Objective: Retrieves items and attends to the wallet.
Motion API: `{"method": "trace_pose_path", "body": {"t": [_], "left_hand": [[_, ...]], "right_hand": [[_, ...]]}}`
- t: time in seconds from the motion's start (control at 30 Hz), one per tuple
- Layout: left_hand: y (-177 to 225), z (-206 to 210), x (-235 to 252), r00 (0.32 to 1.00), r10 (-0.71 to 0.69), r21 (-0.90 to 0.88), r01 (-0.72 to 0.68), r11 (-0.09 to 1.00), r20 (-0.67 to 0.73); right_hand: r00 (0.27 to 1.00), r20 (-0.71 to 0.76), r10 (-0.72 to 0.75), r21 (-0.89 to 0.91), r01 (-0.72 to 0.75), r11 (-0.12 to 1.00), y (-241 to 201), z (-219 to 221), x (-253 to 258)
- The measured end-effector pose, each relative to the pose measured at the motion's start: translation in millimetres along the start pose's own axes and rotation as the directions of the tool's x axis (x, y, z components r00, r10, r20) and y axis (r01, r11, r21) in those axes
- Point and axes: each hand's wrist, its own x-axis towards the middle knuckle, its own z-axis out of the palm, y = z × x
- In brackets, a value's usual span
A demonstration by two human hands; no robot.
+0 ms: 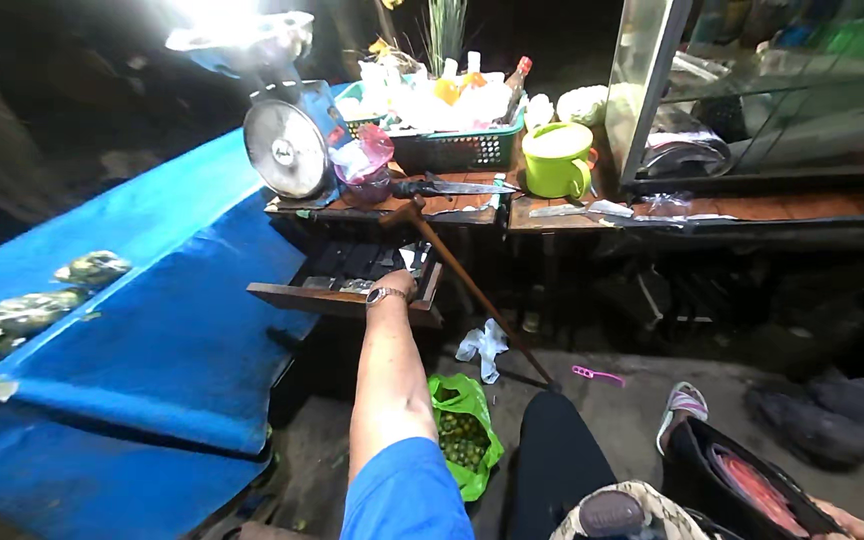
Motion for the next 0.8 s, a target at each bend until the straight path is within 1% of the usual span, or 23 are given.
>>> {"method": "trace_pose_path", "body": {"t": [0.1, 0.2, 0.3, 0.5, 0.57, 0.63, 0.7, 0.8], "left_hand": [[-2.1, 2.1, 5.8, 1.000, 0.015, 0.019, -0.015, 1.000, 0.009], [-6.9, 6.6, 13.7, 0.999, 0.048, 0.002, -0.048, 0.999, -0.013], [-8.9, 10.7, 13.8, 0.997, 0.059, -0.090, -0.063, 0.994, -0.054], [-16.7, 5.2, 4.6, 0.992, 0.108, -0.240, -0.122, 0.963, -0.067], [-16.2, 7.1, -5.5, 0.985, 0.089, -0.323, -0.133, 0.937, -0.147], [-18.2, 11.3, -9.1, 0.959, 0.056, -0.411, -0.171, 0.896, -0.278], [-20.1, 18.6, -11.4, 0.909, 0.010, -0.481, -0.230, 0.846, -0.417], [-22.8, 33.4, -17.1, 0.841, -0.060, -0.582, -0.320, 0.748, -0.538]], "right_hand": [[1.000, -0.020, 0.012, -0.018, -0.012, 1.000, -1.0, 0.6, -0.3], [1.000, -0.007, 0.011, -0.005, -0.012, 1.000, 5.8, -0.2, 0.8], [0.999, -0.041, 0.005, 0.024, -0.004, 1.000, 12.1, 1.3, -0.5], [0.997, -0.078, -0.004, 0.029, 0.006, 1.000, 19.3, 3.6, 3.5], [0.996, -0.088, -0.004, 0.048, 0.008, 0.999, 21.2, 3.4, 3.6], [0.994, -0.106, -0.018, 0.063, 0.025, 0.998, 24.4, 3.6, 4.0], [0.992, -0.124, -0.015, 0.076, 0.025, 0.997, 28.0, 3.1, 4.3], [0.991, -0.134, -0.016, 0.071, 0.025, 0.997, 31.9, 0.4, 7.4]]}}
